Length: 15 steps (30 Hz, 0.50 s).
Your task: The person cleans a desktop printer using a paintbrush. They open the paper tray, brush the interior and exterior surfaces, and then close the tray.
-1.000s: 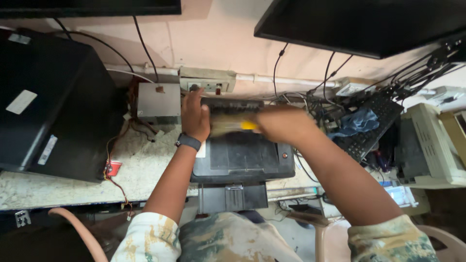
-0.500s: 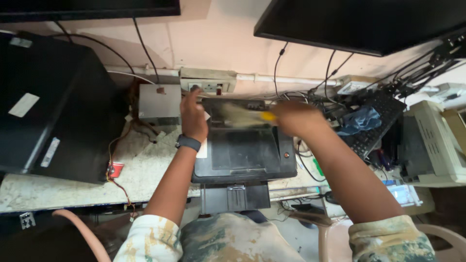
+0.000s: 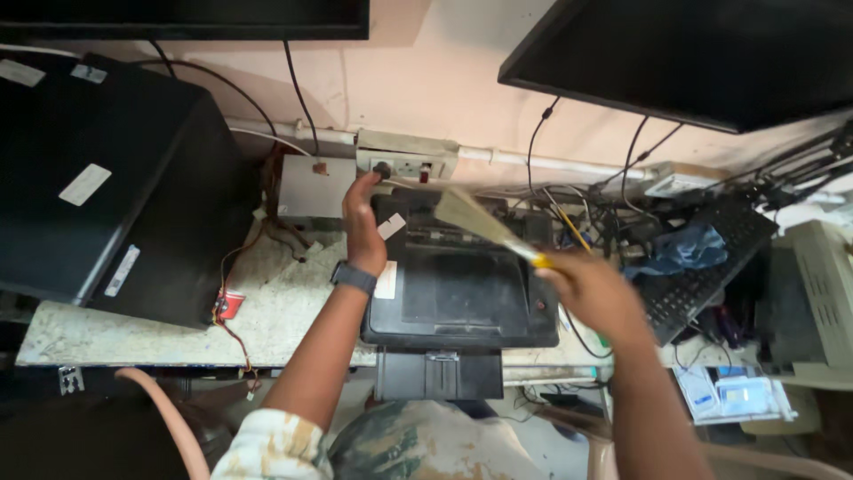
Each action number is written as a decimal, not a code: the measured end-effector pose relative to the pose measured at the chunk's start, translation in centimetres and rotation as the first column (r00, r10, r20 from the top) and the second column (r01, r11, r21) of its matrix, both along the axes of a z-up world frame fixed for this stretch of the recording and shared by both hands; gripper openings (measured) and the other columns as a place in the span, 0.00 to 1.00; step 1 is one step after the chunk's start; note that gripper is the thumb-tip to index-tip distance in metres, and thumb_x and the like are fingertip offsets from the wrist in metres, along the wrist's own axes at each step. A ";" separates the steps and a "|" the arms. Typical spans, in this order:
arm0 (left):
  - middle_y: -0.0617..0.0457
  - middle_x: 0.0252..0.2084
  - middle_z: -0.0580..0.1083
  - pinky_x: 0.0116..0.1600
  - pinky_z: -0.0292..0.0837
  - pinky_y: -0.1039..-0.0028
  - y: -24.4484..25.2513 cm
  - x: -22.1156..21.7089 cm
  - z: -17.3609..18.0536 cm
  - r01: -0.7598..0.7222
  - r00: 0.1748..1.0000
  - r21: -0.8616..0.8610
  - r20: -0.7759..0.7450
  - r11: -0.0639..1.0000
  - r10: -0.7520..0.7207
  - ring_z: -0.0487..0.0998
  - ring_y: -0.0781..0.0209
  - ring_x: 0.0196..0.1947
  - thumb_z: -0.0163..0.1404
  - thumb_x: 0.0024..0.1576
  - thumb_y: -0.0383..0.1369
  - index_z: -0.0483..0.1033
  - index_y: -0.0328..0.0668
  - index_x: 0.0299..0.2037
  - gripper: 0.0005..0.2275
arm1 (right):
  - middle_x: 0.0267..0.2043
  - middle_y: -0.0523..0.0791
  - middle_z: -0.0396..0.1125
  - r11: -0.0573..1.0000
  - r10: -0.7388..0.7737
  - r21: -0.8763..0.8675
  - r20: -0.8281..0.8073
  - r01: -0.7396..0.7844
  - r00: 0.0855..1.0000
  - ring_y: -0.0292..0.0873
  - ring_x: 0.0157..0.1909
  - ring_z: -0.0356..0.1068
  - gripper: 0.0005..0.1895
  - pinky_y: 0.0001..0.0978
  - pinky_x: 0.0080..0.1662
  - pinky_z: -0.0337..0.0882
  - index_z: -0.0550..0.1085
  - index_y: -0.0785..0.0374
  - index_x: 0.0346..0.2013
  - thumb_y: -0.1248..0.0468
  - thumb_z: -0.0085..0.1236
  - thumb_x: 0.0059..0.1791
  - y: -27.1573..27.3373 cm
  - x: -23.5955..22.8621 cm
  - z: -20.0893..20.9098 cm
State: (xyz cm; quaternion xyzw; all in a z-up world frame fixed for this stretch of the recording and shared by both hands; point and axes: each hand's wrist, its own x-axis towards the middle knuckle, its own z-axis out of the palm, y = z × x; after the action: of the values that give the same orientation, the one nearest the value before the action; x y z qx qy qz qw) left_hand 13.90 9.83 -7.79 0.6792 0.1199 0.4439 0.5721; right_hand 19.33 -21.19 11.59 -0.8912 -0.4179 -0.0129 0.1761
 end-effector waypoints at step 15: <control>0.35 0.68 0.61 0.72 0.49 0.56 -9.8 -13.6 -0.5 -0.285 0.881 0.017 -0.389 0.958 0.269 0.58 0.40 0.69 0.29 0.68 0.46 0.60 0.31 0.67 0.26 | 0.41 0.50 0.75 0.924 0.172 -0.282 -0.294 -0.257 0.940 0.58 0.45 0.74 0.14 0.52 0.46 0.71 0.75 0.54 0.47 0.53 0.54 0.50 6.0 6.3 -2.3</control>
State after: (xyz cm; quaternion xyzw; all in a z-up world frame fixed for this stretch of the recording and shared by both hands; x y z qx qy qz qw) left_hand 0.34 0.07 -8.32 0.7176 0.3357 0.3754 0.4811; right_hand 25.60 -15.23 9.32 -0.8499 -0.4830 0.1924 0.0855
